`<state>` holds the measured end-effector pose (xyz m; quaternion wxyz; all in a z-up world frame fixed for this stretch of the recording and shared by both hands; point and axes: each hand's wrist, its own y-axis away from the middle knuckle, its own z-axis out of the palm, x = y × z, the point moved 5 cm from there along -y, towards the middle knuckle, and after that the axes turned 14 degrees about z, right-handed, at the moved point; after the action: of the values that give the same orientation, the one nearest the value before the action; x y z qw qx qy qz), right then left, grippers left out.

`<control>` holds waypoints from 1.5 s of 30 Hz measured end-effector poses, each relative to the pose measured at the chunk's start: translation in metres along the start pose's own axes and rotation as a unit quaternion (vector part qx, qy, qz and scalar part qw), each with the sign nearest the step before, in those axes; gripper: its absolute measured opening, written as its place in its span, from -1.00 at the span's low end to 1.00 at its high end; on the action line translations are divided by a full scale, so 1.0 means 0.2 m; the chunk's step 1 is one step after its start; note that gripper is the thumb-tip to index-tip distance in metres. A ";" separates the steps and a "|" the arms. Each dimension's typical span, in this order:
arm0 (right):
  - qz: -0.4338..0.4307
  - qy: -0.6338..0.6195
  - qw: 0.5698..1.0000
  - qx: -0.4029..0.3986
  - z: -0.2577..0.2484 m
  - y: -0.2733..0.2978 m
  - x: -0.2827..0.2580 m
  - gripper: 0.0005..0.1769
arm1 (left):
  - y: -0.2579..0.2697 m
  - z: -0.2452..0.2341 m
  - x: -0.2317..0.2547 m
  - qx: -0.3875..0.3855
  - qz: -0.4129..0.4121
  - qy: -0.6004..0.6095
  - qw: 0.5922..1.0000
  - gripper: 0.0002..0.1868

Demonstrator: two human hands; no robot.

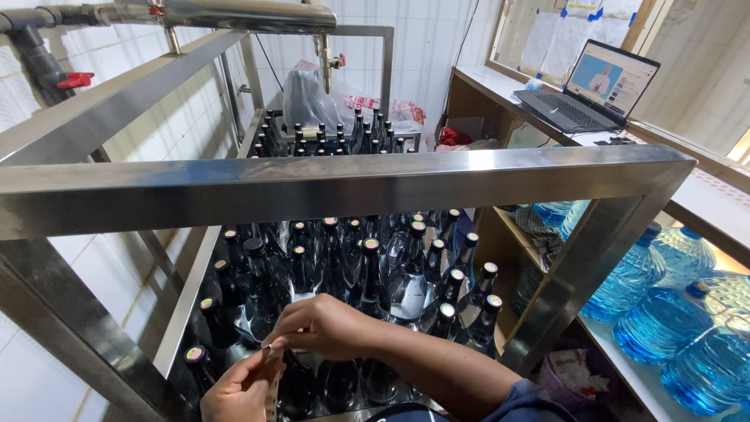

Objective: Peeling small adhesive labels from a roll and applying them to the tops of glass bottles arranged in a crate.

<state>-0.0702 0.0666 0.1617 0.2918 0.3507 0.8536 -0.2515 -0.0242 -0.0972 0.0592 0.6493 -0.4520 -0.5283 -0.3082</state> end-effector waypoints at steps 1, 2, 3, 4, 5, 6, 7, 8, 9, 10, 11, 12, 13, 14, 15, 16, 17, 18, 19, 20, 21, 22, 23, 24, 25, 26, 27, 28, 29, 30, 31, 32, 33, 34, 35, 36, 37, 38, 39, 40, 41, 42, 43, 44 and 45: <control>0.032 -0.035 0.998 -0.030 -0.01 -0.01 0.00 -0.78 | 0.01 -0.01 0.03 0.008 0.033 -0.031 0.999 -0.55; 0.032 -0.035 0.998 -0.030 0.00 -0.05 0.05 -0.78 | 0.01 -0.01 0.01 0.008 0.033 -0.031 0.999 -0.55; 0.058 -0.062 0.996 -0.015 0.00 -0.09 0.12 -0.75 | 0.01 -0.01 -0.01 0.013 0.039 -0.010 0.999 -0.66; 0.085 -0.089 0.992 -0.001 0.00 -0.14 0.19 -0.72 | 0.01 -0.01 -0.03 0.018 0.045 0.011 0.999 -0.75; 0.083 -0.088 0.993 -0.001 -0.03 -0.19 0.18 -0.72 | 0.01 -0.01 -0.01 0.019 0.047 0.012 0.999 -0.75; 0.127 -0.140 0.981 0.044 -0.09 -0.24 0.19 -0.72 | 0.01 -0.02 -0.01 0.029 0.020 0.008 0.999 -0.77; 0.171 -0.192 0.962 0.089 -0.13 -0.28 0.21 -0.72 | 0.02 -0.03 -0.01 0.037 -0.008 0.004 0.999 -0.78; 0.171 -0.192 0.962 0.088 -0.15 -0.35 0.22 -0.72 | 0.02 -0.04 -0.03 0.038 -0.008 0.004 0.999 -0.78; 0.115 -0.150 0.971 0.148 -0.20 -0.41 0.21 -0.73 | 0.01 -0.04 -0.04 0.021 0.000 -0.010 1.000 -0.77; 0.059 -0.106 0.971 0.206 -0.25 -0.47 0.19 -0.73 | 0.00 -0.04 -0.05 0.005 0.008 -0.024 1.000 -0.76; 0.059 -0.106 0.971 0.207 -0.25 -0.50 0.22 -0.73 | -0.01 -0.05 -0.10 0.005 0.008 -0.024 1.000 -0.76; 0.056 -0.049 0.971 0.227 -0.25 -0.54 0.25 -0.65 | -0.02 -0.07 -0.14 -0.001 0.037 -0.010 0.999 -0.77; 0.052 0.009 0.968 0.245 -0.25 -0.58 0.27 -0.53 | -0.04 -0.08 -0.17 -0.006 0.067 0.004 0.998 -0.78; 0.050 0.009 0.968 0.245 -0.23 -0.61 0.35 -0.53 | -0.05 -0.09 -0.21 -0.004 0.068 0.004 0.998 -0.78; 0.022 0.078 0.965 0.248 -0.20 -0.63 0.40 -0.51 | -0.06 -0.10 -0.25 -0.008 0.067 0.004 0.998 -0.80; -0.006 0.147 0.957 0.250 -0.17 -0.66 0.46 -0.47 | -0.07 -0.11 -0.29 -0.011 0.066 0.004 0.998 -0.82; -0.007 0.147 0.958 0.248 -0.16 -0.66 0.45 -0.47 | -0.06 -0.11 -0.25 -0.008 0.065 0.005 0.998 -0.82; -0.012 0.157 0.957 0.245 -0.15 -0.65 0.44 -0.48 | -0.06 -0.12 -0.23 -0.002 0.034 0.001 0.999 -0.82; -0.017 0.165 0.956 0.241 -0.13 -0.64 0.43 -0.49 | -0.04 -0.12 -0.22 0.003 0.001 -0.003 1.000 -0.83; -0.017 0.165 0.957 0.238 -0.12 -0.65 0.44 -0.49 | -0.03 -0.12 -0.19 0.006 -0.001 -0.003 1.000 -0.83; -0.031 0.183 0.952 0.242 -0.12 -0.65 0.44 -0.51 | -0.02 -0.12 -0.15 0.006 0.008 -0.022 1.000 -0.83; -0.045 0.201 0.947 0.246 -0.11 -0.65 0.43 -0.54 | -0.01 -0.12 -0.12 0.006 0.017 -0.041 0.999 -0.82; -0.044 0.201 0.947 0.247 -0.11 -0.65 0.43 -0.54 | -0.02 -0.12 -0.15 0.005 0.017 -0.040 0.999 -0.82; -0.046 0.209 0.947 0.242 -0.10 -0.65 0.43 -0.53 | -0.03 -0.12 -0.17 0.008 0.017 -0.029 0.999 -0.80; -0.048 0.216 0.946 0.236 -0.10 -0.65 0.43 -0.53 | -0.03 -0.11 -0.20 0.011 0.018 -0.019 1.000 -0.79; -0.047 0.216 0.946 0.237 -0.10 -0.64 0.43 -0.53 | -0.04 -0.10 -0.23 0.010 0.018 -0.018 1.000 -0.79; -0.058 0.212 0.945 0.242 -0.10 -0.64 0.42 -0.50 | -0.05 -0.09 -0.26 0.013 0.004 0.019 1.000 -0.81; -0.069 0.208 0.944 0.246 -0.10 -0.63 0.41 -0.47 | -0.05 -0.08 -0.30 0.016 -0.010 0.055 0.998 -0.83; -0.069 0.208 0.944 0.246 -0.10 -0.62 0.40 -0.47 | -0.05 -0.08 -0.28 0.015 -0.010 0.056 0.998 -0.83; -0.070 0.200 0.946 0.244 -0.10 -0.61 0.39 -0.52 | -0.06 -0.09 -0.26 0.006 0.008 0.020 1.000 -0.83; -0.072 0.193 0.948 0.242 -0.10 -0.60 0.38 -0.57 | -0.06 -0.09 -0.24 -0.003 0.026 -0.015 1.000 -0.83; -0.072 0.193 0.948 0.242 -0.09 -0.62 0.41 -0.57 | -0.06 -0.09 -0.23 -0.003 0.026 -0.015 1.000 -0.83; -0.071 0.196 0.949 0.236 -0.08 -0.63 0.44 -0.57 | -0.06 -0.09 -0.21 -0.007 0.026 -0.018 0.999 -0.83; -0.070 0.198 0.950 0.230 -0.07 -0.64 0.47 -0.57 | -0.06 -0.09 -0.20 -0.011 0.027 -0.021 0.999 -0.82; -0.069 0.199 0.950 0.230 -0.06 -0.63 0.46 -0.57 | -0.06 -0.09 -0.19 -0.012 0.026 -0.021 0.999 -0.82; -0.045 0.197 0.954 0.222 -0.06 -0.63 0.45 -0.55 | -0.07 -0.09 -0.19 -0.019 0.026 -0.022 0.999 -0.82; -0.020 0.196 0.957 0.214 -0.05 -0.62 0.45 -0.52 | -0.07 -0.09 -0.19 -0.026 0.027 -0.023 0.999 -0.81; -0.020 0.195 0.957 0.214 -0.04 -0.62 0.45 -0.52 | -0.07 -0.09 -0.18 -0.027 0.026 -0.023 0.999 -0.81; 0.012 0.193 0.956 0.221 -0.04 -0.63 0.47 -0.52 | -0.07 -0.10 -0.18 -0.029 0.015 -0.040 0.999 -0.78; 0.043 0.190 0.954 0.228 -0.04 -0.63 0.49 -0.52 | -0.07 -0.10 -0.18 -0.032 0.004 -0.056 0.998 -0.75; 0.041 0.190 0.954 0.228 -0.06 -0.61 0.43 -0.52 | -0.06 -0.10 -0.19 -0.031 0.005 -0.056 0.998 -0.75; 0.081 0.090 0.968 0.220 -0.10 -0.58 0.39 -0.57 | -0.06 -0.10 -0.19 -0.011 0.018 -0.011 1.000 -0.77; 0.120 -0.010 0.971 0.208 -0.12 -0.56 0.36 -0.61 | -0.06 -0.09 -0.20 0.009 0.031 0.034 0.999 -0.79; 0.118 -0.010 0.971 0.208 -0.13 -0.54 0.33 -0.61 | -0.07 -0.10 -0.21 0.010 0.032 0.034 0.999 -0.79; 0.171 0.024 0.964 0.201 -0.14 -0.53 0.34 -0.54 | -0.08 -0.10 -0.24 0.026 -0.008 0.057 0.998 -0.77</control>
<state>-0.1982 0.0481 0.1605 0.2333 0.5488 0.7195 -0.3558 -0.0422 -0.1263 0.0160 0.6871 -0.4125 -0.5022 -0.3249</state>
